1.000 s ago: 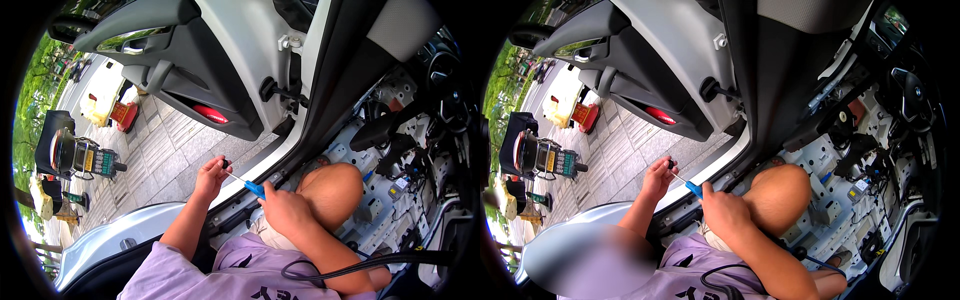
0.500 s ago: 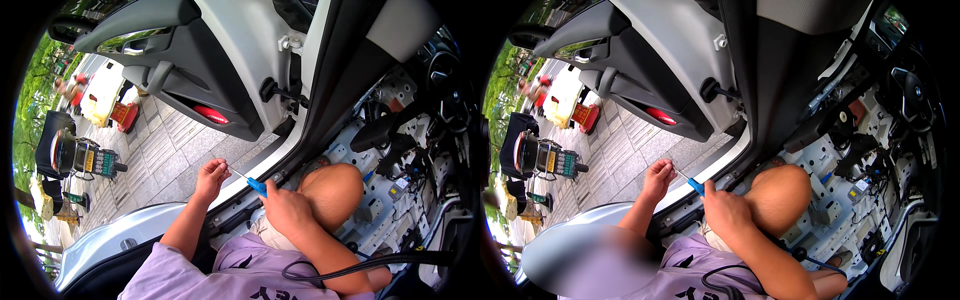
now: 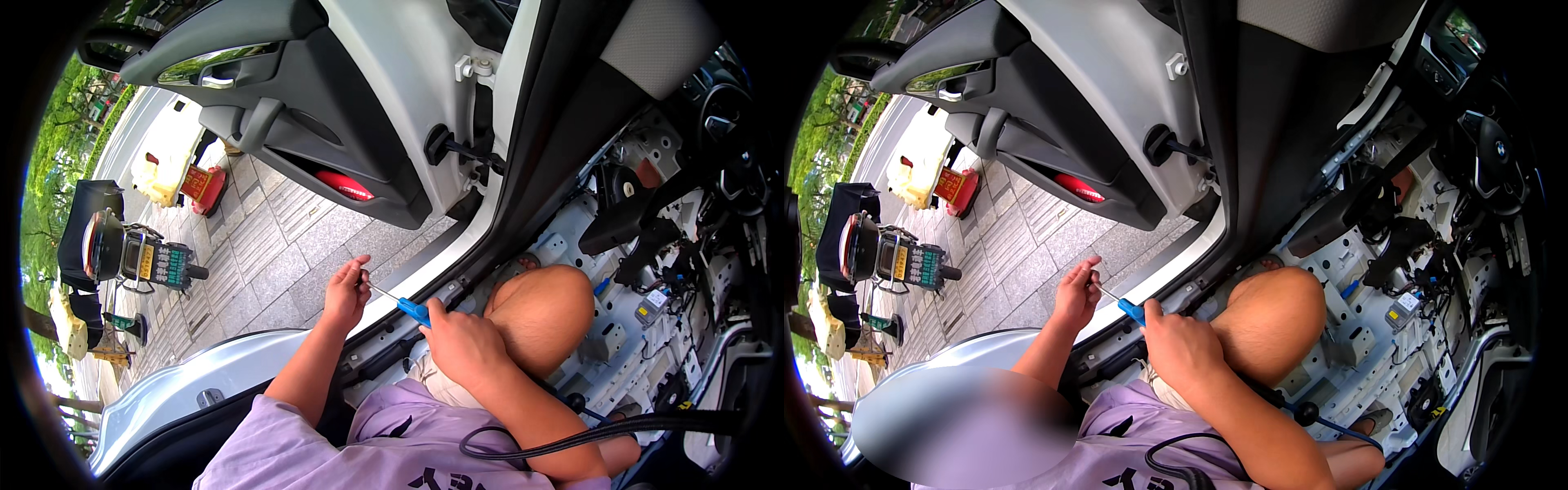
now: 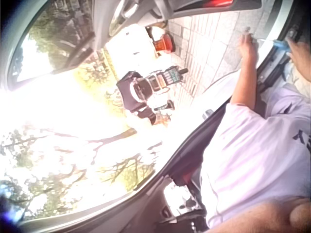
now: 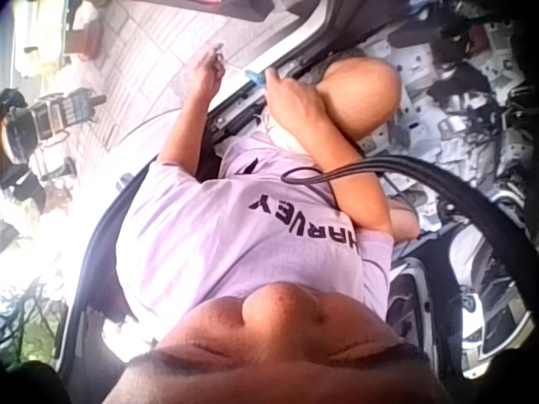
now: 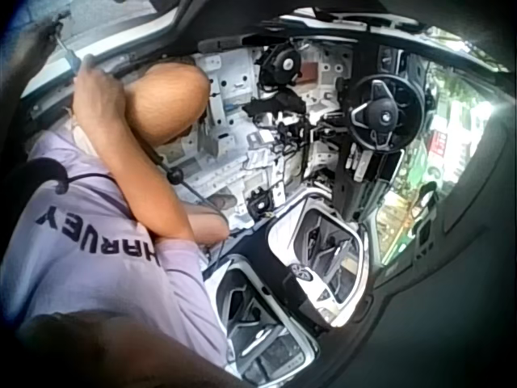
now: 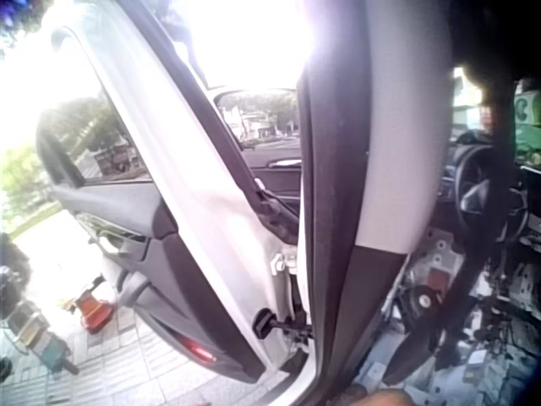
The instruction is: The person manipulates internal car components using a screwdriver, a power drill, and an air duster tool, cleaning and securing parts inside the floor of the vehicle.
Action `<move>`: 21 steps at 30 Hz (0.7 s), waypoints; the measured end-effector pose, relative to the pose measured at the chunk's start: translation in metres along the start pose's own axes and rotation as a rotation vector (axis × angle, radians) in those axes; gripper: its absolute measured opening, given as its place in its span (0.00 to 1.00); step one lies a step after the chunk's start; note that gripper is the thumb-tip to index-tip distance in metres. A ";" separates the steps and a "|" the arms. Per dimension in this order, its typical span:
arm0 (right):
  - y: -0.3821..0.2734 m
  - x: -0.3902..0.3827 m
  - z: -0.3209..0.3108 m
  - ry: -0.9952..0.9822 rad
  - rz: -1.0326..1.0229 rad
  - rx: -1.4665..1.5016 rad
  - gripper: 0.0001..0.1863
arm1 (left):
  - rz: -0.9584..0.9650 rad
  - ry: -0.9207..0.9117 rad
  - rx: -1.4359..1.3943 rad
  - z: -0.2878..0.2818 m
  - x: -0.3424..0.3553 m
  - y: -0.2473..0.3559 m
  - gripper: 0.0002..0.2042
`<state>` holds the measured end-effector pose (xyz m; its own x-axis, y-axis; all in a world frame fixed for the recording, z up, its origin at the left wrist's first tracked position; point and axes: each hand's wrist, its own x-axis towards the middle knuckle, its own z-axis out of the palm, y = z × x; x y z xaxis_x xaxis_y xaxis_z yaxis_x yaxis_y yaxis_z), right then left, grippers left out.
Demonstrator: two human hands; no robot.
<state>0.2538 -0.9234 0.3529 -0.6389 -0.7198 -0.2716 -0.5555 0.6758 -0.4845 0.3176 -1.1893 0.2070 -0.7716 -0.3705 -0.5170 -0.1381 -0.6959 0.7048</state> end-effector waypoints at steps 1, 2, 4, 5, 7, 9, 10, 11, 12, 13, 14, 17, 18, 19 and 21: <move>0.000 0.000 0.000 0.000 0.001 0.001 0.16 | -0.016 0.003 0.008 0.000 0.002 -0.001 0.14; 0.000 0.000 0.000 0.000 0.002 0.002 0.16 | -0.002 -0.013 -0.003 -0.002 0.003 -0.003 0.15; 0.001 0.000 0.000 0.000 0.003 0.000 0.16 | 0.027 -0.048 -0.026 -0.004 0.004 -0.007 0.17; 0.001 0.000 0.001 0.001 0.004 -0.002 0.16 | 0.041 -0.074 -0.018 -0.005 0.004 -0.008 0.17; 0.002 0.000 0.001 0.002 0.010 -0.006 0.16 | 0.072 -0.125 -0.001 -0.008 0.005 -0.009 0.18; 0.001 0.000 0.000 0.005 0.022 -0.010 0.16 | 0.046 -0.085 -0.080 -0.007 0.006 -0.006 0.19; 0.002 0.000 -0.001 0.006 0.025 -0.008 0.16 | 0.032 -0.067 -0.120 -0.006 0.007 -0.005 0.20; 0.003 0.000 -0.001 0.007 0.027 -0.007 0.16 | 0.027 -0.087 -0.125 -0.005 0.006 -0.006 0.22; 0.003 0.000 -0.002 0.008 0.029 -0.005 0.16 | 0.022 -0.106 -0.129 -0.005 0.005 -0.007 0.24; 0.003 0.000 -0.001 -0.002 0.025 -0.009 0.16 | 0.017 -0.125 -0.133 -0.005 0.004 -0.007 0.27; 0.003 0.000 -0.001 -0.011 0.021 -0.014 0.16 | 0.003 -0.130 -0.139 -0.006 0.003 -0.006 0.29; 0.003 0.000 -0.001 0.002 0.038 -0.023 0.16 | -0.026 -0.156 -0.157 -0.007 0.004 -0.007 0.32; 0.002 0.000 -0.001 0.013 0.048 -0.025 0.16 | -0.026 -0.169 -0.162 -0.007 0.004 -0.008 0.32; 0.002 0.000 0.001 0.004 0.031 -0.027 0.16 | -0.024 -0.178 -0.166 -0.007 0.004 -0.007 0.33; 0.001 0.000 0.005 -0.014 -0.001 -0.031 0.16 | -0.032 -0.164 -0.157 -0.008 0.001 -0.005 0.33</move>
<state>0.2556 -0.9240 0.3486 -0.6307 -0.7226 -0.2831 -0.5724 0.6794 -0.4591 0.3224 -1.1914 0.1987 -0.8606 -0.2508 -0.4432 -0.0755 -0.7978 0.5981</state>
